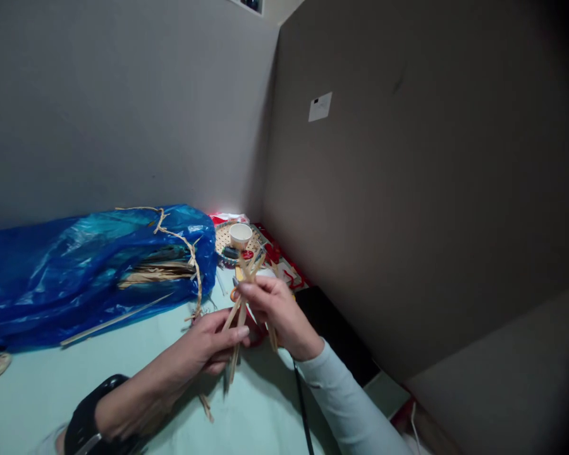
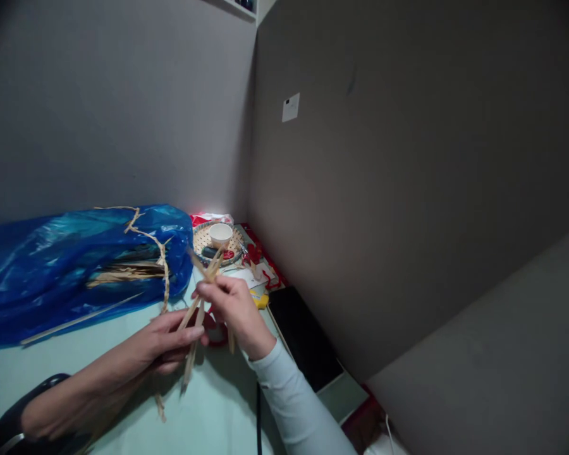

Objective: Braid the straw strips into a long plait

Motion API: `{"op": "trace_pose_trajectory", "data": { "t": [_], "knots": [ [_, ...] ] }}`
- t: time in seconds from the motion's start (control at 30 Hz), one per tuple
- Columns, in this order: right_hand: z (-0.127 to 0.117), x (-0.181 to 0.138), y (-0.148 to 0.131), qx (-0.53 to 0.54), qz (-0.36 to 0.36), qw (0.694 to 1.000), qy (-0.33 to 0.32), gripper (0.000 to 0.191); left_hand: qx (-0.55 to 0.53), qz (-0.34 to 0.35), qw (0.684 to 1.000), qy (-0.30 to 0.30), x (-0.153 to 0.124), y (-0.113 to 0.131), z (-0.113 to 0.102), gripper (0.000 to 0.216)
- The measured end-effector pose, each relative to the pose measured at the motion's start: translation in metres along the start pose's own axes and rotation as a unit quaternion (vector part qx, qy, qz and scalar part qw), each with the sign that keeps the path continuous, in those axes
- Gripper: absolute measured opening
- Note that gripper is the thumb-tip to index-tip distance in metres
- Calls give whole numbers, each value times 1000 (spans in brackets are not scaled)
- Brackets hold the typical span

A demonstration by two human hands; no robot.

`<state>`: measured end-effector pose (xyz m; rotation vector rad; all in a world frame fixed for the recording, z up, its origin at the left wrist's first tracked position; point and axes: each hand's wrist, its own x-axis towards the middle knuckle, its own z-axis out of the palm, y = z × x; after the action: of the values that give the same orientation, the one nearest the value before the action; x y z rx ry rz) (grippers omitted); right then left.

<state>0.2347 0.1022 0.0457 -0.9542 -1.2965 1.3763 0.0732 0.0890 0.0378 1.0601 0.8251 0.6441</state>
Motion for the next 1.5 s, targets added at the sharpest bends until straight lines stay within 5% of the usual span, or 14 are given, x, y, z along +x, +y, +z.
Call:
{"op": "trace_pose_trajectory", "data": {
  "t": [0.27,0.5,0.6,0.7,0.77,0.87,0.93,1.07,1.1,1.23,1.5],
  "knots": [
    [-33,10,-8,-107,-28,990,92,46,-16,22,997,78,-3,1,-3,44],
    [-78,8,-31,-288,-37,946,147,27,-52,15,990,128,-38,-11,-13,27],
    [-59,-11,-38,-315,-69,937,139,16,-65,30,985,155,-54,-11,-10,18],
    [-13,-31,-32,-286,-79,954,31,22,-29,57,984,168,-64,-8,4,13],
    [19,-40,-24,-124,-63,987,-81,24,32,56,988,143,-69,-8,15,16],
    [45,-43,-15,85,-23,992,-95,25,123,59,983,122,-77,-8,21,23],
    [45,-41,-14,140,-9,987,-79,24,216,104,956,171,-83,-6,11,25],
    [22,-38,-13,63,30,995,-65,20,450,159,813,334,-89,-4,-30,27],
    [17,-37,-11,25,37,996,-71,24,461,149,807,339,-87,-6,-40,26],
    [10,-28,9,-110,43,987,-109,38,471,100,828,288,-76,-19,-58,25],
    [25,-25,32,-252,5,953,-166,12,434,60,862,254,-60,-34,-43,13]
  ]
}}
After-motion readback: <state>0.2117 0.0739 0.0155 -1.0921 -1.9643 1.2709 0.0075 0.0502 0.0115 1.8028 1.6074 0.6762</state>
